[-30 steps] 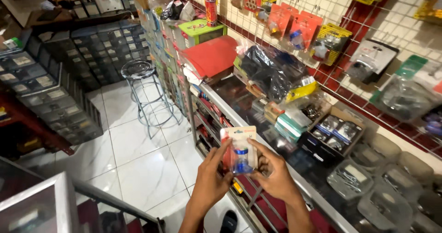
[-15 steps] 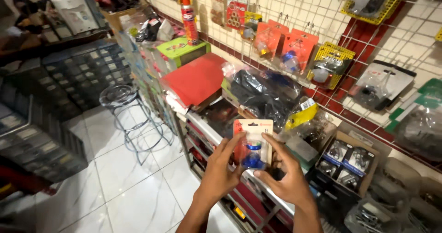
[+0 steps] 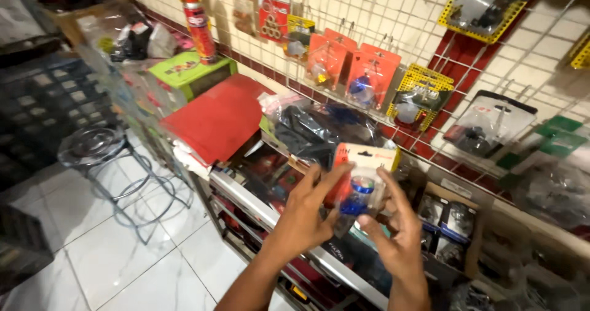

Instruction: The person picks up packaged motorcycle parts from a counter and places them onto a wire mesh display rack.

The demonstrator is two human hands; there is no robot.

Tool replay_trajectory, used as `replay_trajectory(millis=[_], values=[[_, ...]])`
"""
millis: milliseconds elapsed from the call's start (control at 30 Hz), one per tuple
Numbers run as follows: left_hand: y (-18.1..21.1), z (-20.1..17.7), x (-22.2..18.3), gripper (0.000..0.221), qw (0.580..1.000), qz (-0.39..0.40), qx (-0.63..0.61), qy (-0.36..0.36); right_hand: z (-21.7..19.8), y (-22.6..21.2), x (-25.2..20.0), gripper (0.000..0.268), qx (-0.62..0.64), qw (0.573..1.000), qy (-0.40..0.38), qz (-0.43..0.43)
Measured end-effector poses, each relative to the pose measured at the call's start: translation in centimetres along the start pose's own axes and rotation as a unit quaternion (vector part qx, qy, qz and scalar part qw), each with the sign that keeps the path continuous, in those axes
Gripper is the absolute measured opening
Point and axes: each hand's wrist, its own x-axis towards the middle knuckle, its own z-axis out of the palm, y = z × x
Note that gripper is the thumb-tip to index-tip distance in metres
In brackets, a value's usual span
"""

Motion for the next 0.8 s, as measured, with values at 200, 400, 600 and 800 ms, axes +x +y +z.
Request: replay_trajectory(millis=[200,400,600,800], values=[[-1.7,-2.4,5.0,0.089,0.987,0.142,-0.061,-0.042,1.2,-2.4,2.7,0.08,0.024,0.998,0.036,-0.049],[-1.8,-6.1,11.0,0.087,0.977,0.161,-0.101,-0.101,3.0,-5.0,6.6,0.079,-0.019,0.991,0.095,-0.089],[-1.8,-9.0,16.3,0.09,0.964,0.224,-0.097,-0.103,4.6,-8.8,11.8,0.073,-0.11,0.974,0.114,-0.159],[-1.0,-9.2,23.8,0.071,0.929,0.263,-0.248,-0.078,5.4,-13.3,16.8,0.074,-0.181,0.952,0.159,-0.189]])
